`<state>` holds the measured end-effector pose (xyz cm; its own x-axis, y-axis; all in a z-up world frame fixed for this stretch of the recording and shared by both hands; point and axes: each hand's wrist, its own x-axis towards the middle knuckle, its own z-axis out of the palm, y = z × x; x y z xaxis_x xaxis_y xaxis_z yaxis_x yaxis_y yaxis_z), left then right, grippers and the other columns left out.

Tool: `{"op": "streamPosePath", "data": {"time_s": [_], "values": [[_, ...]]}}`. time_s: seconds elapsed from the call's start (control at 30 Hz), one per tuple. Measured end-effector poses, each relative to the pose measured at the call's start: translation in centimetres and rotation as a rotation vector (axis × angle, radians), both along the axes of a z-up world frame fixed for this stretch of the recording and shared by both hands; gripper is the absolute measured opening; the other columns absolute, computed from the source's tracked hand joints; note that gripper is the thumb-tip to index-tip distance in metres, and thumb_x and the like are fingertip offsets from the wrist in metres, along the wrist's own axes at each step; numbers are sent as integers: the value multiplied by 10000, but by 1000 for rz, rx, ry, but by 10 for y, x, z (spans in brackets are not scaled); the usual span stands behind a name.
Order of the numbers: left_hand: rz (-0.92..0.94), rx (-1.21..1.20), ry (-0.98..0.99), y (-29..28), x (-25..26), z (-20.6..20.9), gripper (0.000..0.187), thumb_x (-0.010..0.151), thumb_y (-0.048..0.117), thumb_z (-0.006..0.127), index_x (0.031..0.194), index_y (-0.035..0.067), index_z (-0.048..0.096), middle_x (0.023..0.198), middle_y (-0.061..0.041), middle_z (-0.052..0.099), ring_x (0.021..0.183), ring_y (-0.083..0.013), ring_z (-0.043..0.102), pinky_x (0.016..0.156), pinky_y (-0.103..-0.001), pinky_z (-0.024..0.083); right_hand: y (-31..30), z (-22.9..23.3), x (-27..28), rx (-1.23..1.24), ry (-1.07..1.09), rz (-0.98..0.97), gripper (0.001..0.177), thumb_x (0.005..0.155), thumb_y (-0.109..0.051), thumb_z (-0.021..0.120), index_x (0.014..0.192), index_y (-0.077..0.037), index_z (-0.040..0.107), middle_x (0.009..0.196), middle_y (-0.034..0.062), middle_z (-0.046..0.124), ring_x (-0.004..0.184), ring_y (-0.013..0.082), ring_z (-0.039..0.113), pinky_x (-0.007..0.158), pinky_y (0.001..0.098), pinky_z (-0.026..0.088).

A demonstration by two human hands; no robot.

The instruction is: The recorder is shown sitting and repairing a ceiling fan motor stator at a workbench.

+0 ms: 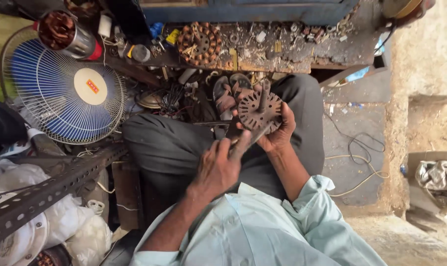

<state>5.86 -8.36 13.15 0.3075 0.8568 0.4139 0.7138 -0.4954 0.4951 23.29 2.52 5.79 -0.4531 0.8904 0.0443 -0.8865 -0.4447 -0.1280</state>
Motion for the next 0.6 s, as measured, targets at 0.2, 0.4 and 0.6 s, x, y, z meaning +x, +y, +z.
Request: {"op": "streamPosePath", "data": {"time_s": [0.2, 0.4, 0.6], "values": [[219, -231, -283, -16, -31, -2, 627, 982, 90, 626, 1570, 85, 409, 1200, -159, 587, 1057, -294, 623, 860, -432, 554, -10, -13, 13, -179, -37, -9, 789, 951, -543, 671, 1535, -51, 477, 1452, 278, 531, 1247, 494, 597, 961, 599, 582], [456, -500, -1105, 8, -66, -61, 442, 978, 113, 667, 1357, 56, 448, 988, -43, 560, 744, -117, 523, 617, -285, 468, 0, -2, 7, -85, -19, -12, 785, 953, -569, 645, 1532, -66, 479, 1449, 272, 548, 1257, 470, 594, 963, 569, 569], [326, -837, -987, 97, -38, -237, 497, 959, 123, 668, 1406, 41, 468, 967, -43, 619, 752, -130, 576, 621, -297, 479, 0, -4, 12, -106, -15, -32, 795, 963, -566, 612, 1549, -58, 441, 1483, 251, 532, 1284, 474, 564, 985, 586, 537]]}}
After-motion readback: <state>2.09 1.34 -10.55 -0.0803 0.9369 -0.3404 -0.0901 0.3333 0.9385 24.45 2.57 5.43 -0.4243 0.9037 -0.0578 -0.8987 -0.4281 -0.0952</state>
